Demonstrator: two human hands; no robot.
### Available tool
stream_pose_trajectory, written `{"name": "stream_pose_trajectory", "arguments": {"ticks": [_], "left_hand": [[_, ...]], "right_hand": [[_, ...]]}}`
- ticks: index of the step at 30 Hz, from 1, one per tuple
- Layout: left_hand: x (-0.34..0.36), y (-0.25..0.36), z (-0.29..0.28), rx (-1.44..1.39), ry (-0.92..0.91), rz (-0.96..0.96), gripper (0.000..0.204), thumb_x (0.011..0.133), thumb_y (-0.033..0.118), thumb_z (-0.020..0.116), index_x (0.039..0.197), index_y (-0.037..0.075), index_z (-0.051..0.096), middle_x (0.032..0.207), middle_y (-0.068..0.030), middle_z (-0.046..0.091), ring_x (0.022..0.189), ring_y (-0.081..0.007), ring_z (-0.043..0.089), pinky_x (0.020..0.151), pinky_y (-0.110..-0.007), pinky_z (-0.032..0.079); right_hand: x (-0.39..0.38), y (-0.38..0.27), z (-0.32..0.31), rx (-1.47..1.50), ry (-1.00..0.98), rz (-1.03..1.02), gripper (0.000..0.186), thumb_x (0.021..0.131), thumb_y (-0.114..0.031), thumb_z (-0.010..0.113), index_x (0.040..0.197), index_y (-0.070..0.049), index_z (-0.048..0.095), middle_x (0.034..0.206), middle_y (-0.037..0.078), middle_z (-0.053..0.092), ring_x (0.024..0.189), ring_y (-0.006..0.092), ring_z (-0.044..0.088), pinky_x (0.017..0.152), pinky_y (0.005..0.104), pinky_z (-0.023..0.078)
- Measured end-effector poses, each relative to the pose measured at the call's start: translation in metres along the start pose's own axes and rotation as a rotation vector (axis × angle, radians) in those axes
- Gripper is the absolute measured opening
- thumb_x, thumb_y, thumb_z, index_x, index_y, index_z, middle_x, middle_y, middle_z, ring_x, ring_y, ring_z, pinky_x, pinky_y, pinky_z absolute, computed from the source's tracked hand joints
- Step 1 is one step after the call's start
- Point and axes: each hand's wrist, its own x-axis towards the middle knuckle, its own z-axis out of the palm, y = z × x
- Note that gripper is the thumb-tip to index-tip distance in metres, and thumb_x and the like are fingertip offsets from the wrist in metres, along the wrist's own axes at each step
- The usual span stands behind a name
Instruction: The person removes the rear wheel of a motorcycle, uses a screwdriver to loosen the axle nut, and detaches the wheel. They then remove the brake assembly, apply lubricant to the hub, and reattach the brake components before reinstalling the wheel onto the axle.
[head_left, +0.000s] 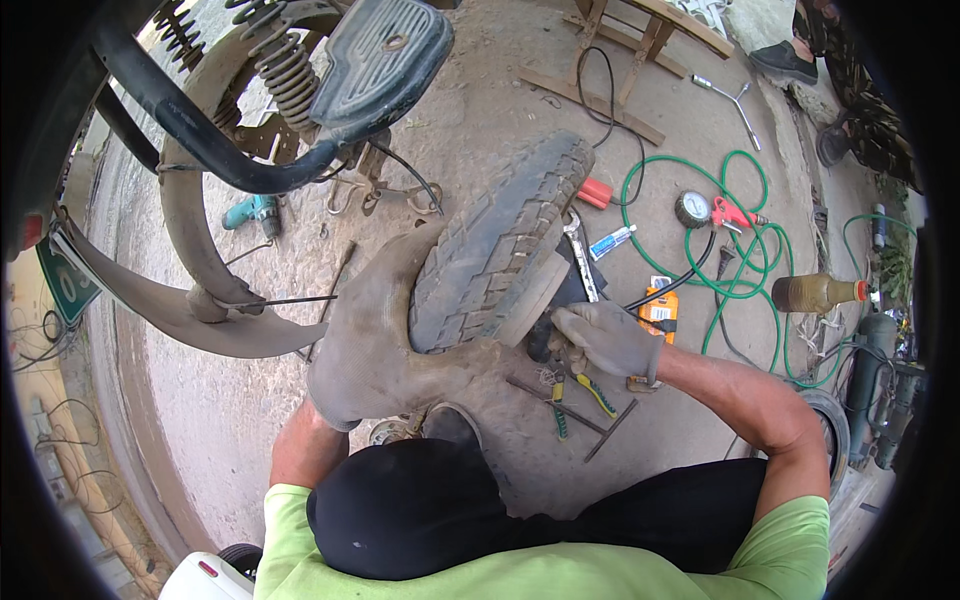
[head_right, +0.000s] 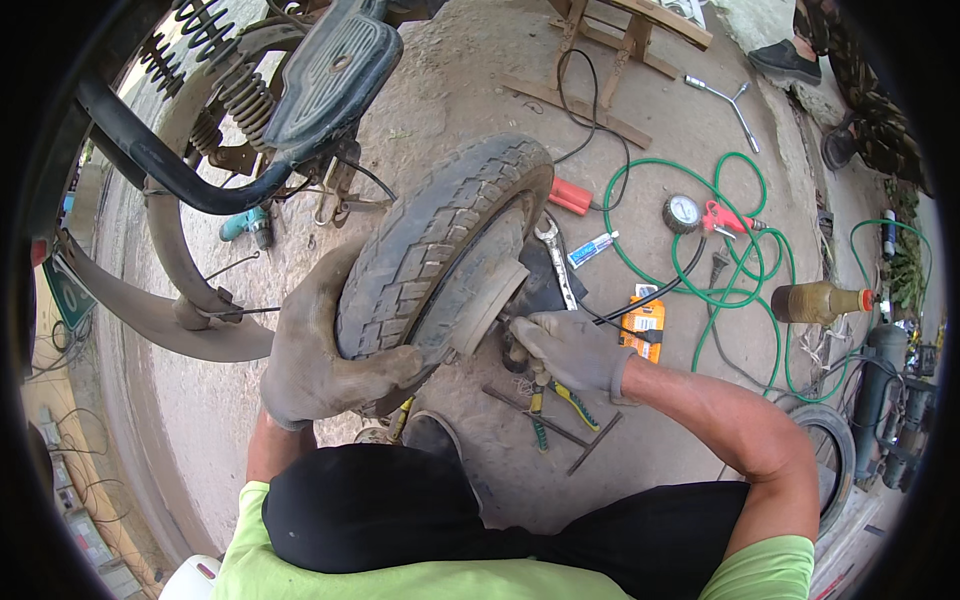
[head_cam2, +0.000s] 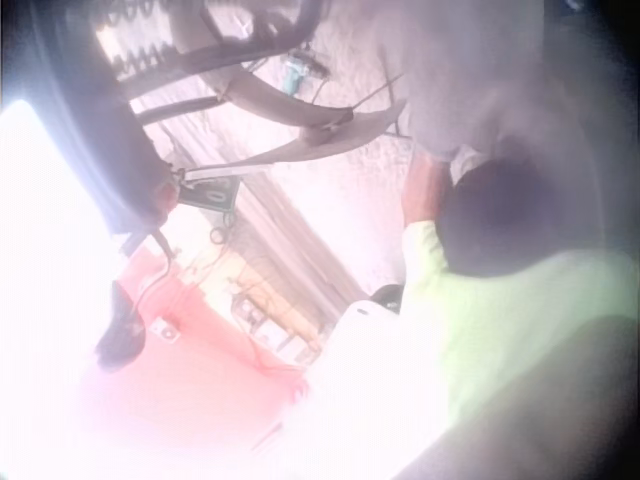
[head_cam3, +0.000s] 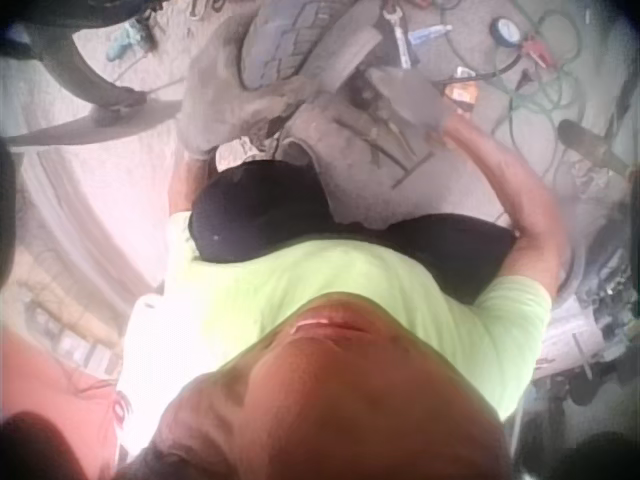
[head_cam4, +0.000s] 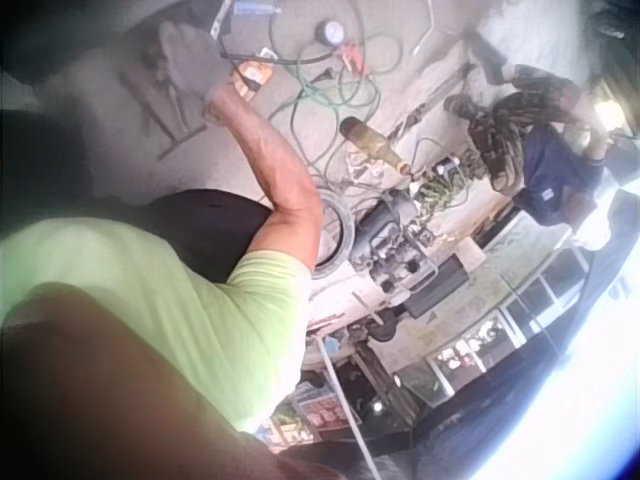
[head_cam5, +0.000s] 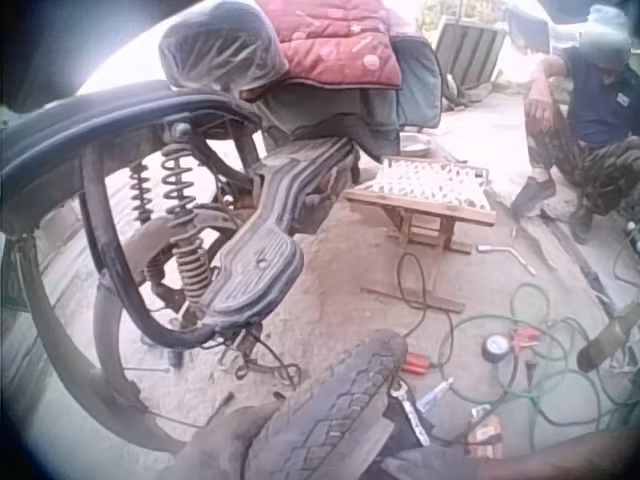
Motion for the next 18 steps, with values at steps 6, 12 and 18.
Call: {"name": "stream_pose_trajectory", "arguments": {"ticks": [6,12,18], "left_hand": [[0.03,0.018,-0.01,-0.151,0.025,-0.13,0.098,0.076,0.04,0.098,0.149,-0.012,0.059,0.129,-0.0209,0.074,0.118,-0.0269,0.071,0.106,-0.041,0.056],[0.058,-0.025,-0.029,0.213,0.136,0.252,0.086,0.091,0.055,0.084,0.14,-0.014,0.065,0.123,-0.0261,0.074,0.113,-0.0305,0.073,0.101,-0.042,0.056],[0.067,-0.025,-0.026,-0.081,0.124,0.114,0.09,0.103,0.066,0.067,0.149,-0.011,0.062,0.134,-0.0252,0.072,0.122,-0.0295,0.07,0.108,-0.04,0.053]], "right_hand": [[0.018,0.008,-0.019,0.025,0.031,-0.004,0.06,0.119,-0.052,0.047,0.102,0.0,0.07,0.076,0.002,0.066,0.063,0.0118,0.068,0.06,0.029,0.055],[0.037,-0.017,-0.025,0.057,0.102,-0.028,0.062,0.119,-0.055,0.047,0.102,0.0,0.069,0.071,0.002,0.062,0.06,0.0122,0.068,0.057,0.0286,0.055],[0.048,-0.019,-0.039,0.079,0.262,-0.082,0.065,0.117,-0.059,0.05,0.093,-0.002,0.069,0.067,0.001,0.056,0.055,0.0123,0.061,0.053,0.0289,0.047]]}}
